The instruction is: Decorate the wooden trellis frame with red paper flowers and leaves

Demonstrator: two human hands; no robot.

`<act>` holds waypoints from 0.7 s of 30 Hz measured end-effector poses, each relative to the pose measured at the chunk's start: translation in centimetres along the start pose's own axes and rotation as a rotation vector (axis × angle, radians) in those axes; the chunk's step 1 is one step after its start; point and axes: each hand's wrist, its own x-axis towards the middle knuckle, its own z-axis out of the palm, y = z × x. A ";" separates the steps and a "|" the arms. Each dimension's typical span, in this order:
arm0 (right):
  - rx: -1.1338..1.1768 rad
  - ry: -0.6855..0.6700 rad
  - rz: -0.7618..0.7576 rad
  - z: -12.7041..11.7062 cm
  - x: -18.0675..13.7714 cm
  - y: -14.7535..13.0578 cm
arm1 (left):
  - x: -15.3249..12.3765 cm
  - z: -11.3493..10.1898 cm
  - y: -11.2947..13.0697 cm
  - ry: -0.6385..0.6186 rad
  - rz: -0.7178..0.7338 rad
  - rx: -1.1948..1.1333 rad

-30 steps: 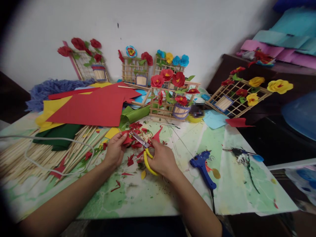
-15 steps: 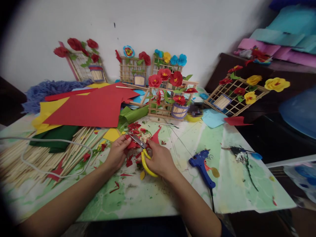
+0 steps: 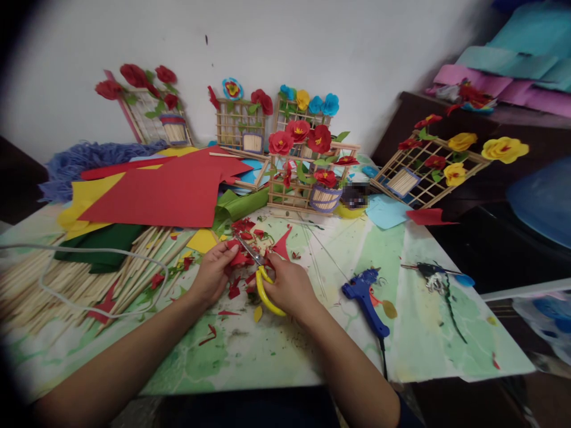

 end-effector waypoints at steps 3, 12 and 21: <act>0.018 0.028 0.009 0.2 0.1 0.3 | 0.1 -0.1 -0.2 0.009 0.012 0.002; 0.082 0.148 0.043 0.1 0.0 0.5 | 0.7 -0.5 -0.2 0.035 0.104 0.029; -0.067 0.099 0.040 -0.3 -0.1 0.0 | 1.2 -0.8 0.3 0.100 0.104 -0.091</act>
